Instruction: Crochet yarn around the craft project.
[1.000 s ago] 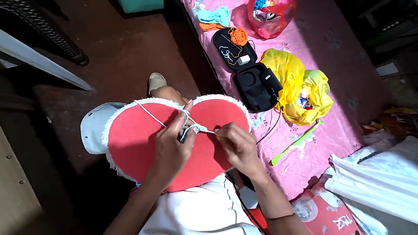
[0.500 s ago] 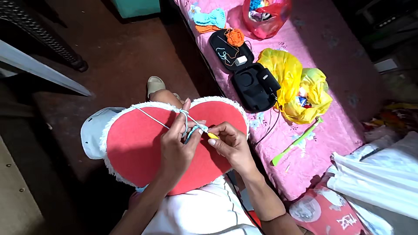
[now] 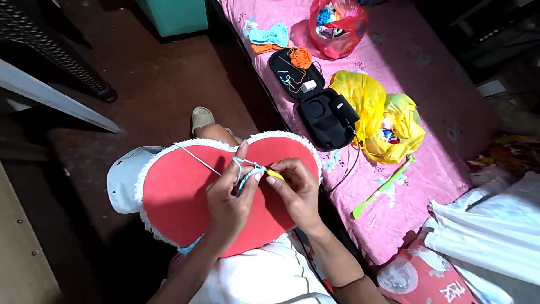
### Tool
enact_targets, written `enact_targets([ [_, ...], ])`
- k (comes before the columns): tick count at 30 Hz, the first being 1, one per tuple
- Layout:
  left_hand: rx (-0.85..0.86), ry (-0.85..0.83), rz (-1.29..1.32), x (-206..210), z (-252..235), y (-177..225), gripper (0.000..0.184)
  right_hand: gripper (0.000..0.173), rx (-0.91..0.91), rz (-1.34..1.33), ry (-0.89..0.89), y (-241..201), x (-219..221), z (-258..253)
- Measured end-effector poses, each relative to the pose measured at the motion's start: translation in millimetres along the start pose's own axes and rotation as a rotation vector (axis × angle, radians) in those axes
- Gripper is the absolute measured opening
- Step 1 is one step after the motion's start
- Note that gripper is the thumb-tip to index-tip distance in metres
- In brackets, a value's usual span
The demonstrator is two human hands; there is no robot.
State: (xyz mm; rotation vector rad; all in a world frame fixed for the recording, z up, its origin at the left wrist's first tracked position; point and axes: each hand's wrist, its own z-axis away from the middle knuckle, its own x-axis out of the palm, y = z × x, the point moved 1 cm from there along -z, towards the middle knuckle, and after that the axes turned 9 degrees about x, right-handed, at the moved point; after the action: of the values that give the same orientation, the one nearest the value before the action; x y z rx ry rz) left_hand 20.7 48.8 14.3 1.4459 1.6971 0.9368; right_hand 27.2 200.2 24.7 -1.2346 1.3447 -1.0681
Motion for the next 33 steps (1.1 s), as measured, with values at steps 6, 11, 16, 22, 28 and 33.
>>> enact_targets([
  [6,-0.1,-0.091,0.041,-13,-11,3,0.05,0.01,-0.358,0.439,0.128,18,1,4],
  [11,-0.183,-0.138,0.094,-24,-20,1,0.046,0.01,-0.414,0.525,0.117,19,1,2],
  [16,-0.284,-0.144,0.247,-30,-24,-2,0.049,0.01,-0.417,0.518,0.065,20,-1,0],
  [22,-0.383,-0.134,0.33,-35,-24,-4,0.05,0.009,-0.376,0.413,-0.024,21,-6,0],
  [28,-0.371,-0.159,0.335,-32,-21,-5,0.051,0.009,-0.047,0.103,-0.097,12,-9,2],
  [33,-0.336,-0.166,0.31,-24,-19,-1,0.051,0.017,0.424,-0.418,-0.258,1,-11,-1],
])
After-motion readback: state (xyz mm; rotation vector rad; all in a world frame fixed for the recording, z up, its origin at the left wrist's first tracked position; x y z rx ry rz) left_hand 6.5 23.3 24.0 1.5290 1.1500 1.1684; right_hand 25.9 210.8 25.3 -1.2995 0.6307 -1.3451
